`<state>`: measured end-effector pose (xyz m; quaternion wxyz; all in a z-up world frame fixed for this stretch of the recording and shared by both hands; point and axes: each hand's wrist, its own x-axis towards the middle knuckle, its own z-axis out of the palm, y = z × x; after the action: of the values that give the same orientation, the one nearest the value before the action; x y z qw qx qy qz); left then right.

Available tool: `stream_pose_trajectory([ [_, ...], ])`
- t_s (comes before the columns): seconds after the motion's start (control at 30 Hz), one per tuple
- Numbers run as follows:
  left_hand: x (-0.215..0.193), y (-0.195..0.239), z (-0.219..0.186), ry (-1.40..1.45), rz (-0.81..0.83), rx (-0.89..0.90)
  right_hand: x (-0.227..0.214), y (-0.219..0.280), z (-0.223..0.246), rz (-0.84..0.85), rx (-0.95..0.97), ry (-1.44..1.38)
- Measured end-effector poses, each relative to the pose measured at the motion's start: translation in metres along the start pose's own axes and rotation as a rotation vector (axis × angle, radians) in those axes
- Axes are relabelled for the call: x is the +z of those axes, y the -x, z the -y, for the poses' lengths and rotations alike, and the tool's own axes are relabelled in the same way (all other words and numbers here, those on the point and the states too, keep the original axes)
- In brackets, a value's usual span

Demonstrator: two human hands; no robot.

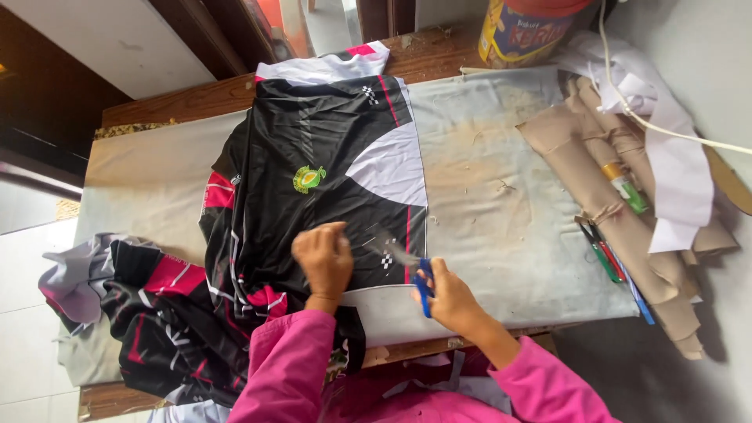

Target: A person uses scissors to cut out garment pattern pieces from a printed fabric sheet on a work table.

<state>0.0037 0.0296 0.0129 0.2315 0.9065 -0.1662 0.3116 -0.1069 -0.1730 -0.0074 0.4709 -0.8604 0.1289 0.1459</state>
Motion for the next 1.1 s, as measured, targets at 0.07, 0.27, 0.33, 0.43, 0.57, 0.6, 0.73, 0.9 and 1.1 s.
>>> stream_pose_trajectory([
  [0.07,-0.015,0.014,0.031,-0.195,-0.009,-0.041,0.016,0.002,0.002,-0.164,-0.245,0.122],
  [0.27,-0.014,0.053,0.119,-0.331,0.192,-0.232,0.046,-0.003,-0.006,-0.415,-0.47,0.379],
  [0.33,-0.015,0.052,0.127,-0.237,0.272,-0.188,0.046,0.011,0.006,-0.412,-0.446,0.351],
  [0.43,-0.032,0.048,0.135,-0.155,0.324,-0.196,0.052,0.046,0.033,-0.104,-0.196,0.203],
  [0.57,-0.056,0.06,0.172,-0.396,0.185,0.017,0.091,0.076,0.05,0.089,-0.208,0.009],
  [0.6,-0.061,0.058,0.182,-0.278,0.209,-0.01,0.101,0.078,0.054,0.189,-0.235,-0.037],
  [0.73,-0.078,0.053,0.189,-0.54,0.133,-0.045,0.084,0.107,0.086,0.322,0.035,-0.223],
  [0.9,-0.102,0.036,0.045,-0.044,0.131,-0.021,0.046,0.124,0.083,0.328,0.396,-0.49],
  [1.1,-0.079,0.115,-0.026,0.061,0.305,0.136,0.007,0.14,0.04,0.446,0.492,-0.473],
])
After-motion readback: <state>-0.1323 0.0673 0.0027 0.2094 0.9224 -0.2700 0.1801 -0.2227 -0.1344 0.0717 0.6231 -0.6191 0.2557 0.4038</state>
